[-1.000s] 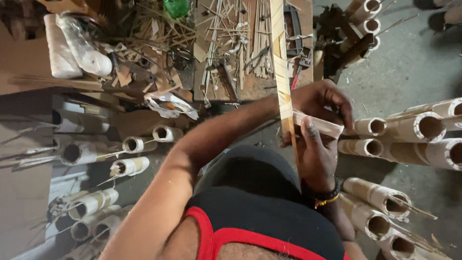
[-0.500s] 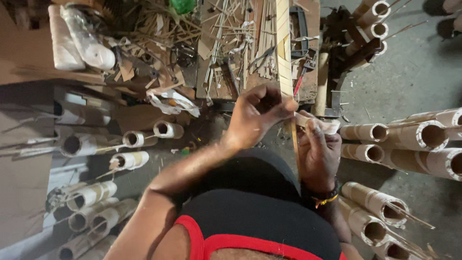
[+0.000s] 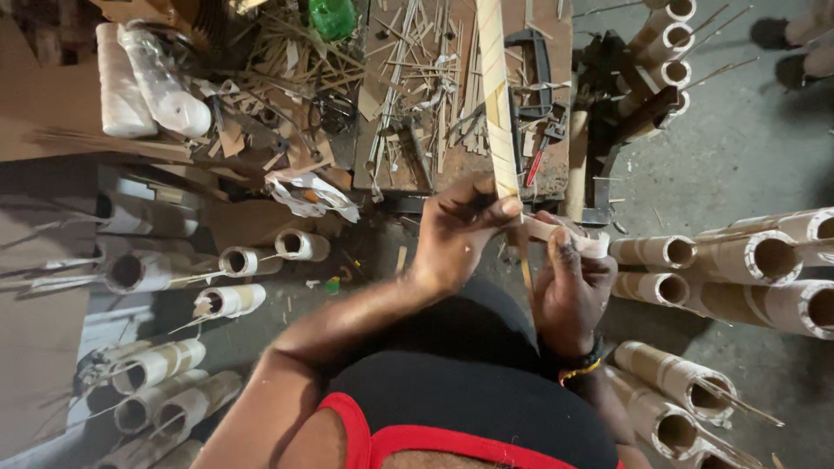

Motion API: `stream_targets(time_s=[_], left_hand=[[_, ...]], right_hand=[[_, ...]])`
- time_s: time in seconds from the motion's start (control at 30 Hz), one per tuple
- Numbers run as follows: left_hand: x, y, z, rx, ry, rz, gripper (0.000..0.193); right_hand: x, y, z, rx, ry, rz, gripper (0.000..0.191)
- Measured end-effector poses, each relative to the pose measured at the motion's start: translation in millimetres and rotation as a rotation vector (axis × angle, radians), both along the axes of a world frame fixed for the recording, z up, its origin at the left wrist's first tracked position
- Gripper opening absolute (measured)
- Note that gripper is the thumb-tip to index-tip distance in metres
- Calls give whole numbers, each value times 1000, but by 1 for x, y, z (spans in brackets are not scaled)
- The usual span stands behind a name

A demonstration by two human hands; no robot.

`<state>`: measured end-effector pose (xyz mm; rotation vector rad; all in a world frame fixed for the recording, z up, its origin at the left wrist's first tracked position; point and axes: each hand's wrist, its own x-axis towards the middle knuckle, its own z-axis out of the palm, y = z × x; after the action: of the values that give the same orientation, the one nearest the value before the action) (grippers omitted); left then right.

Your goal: The person picks thin wooden strips from a cluttered workbench, wraps white tape around a wooden rod, and bends and peels the strips by hand while standing at the bench.

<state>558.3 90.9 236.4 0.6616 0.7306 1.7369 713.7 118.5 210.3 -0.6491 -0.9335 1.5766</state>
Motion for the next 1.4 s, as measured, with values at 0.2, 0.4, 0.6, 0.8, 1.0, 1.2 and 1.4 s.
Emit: stream_targets(time_s=[0.2,0.4,0.6,0.8,1.0,1.2,1.4], left_hand=[[-4,-11,12,-140,312,-73,52],[10,-5,-13,-52,5,157,49],[13,-9,-32,-85,73,225,28],[0,-13,-19,-99,99,112,25],[-17,-17,-18,-117,322,-29,46],[-22,-14,-5,-140,277,-121,41],[-31,-14,4,-163,485,-171,42]], right_hand=[[4,4,-5,-3,-79,-15,21],[-3,6,-10,-68,83,53,21],[-10,6,-8,-58,7,80,25],[-2,4,-18,-1,-5,-94,21],[-5,1,-25,277,-152,-363,6],[5,-12,7,1007,-880,-362,16],[6,-8,23,1428,-1008,-195,19]])
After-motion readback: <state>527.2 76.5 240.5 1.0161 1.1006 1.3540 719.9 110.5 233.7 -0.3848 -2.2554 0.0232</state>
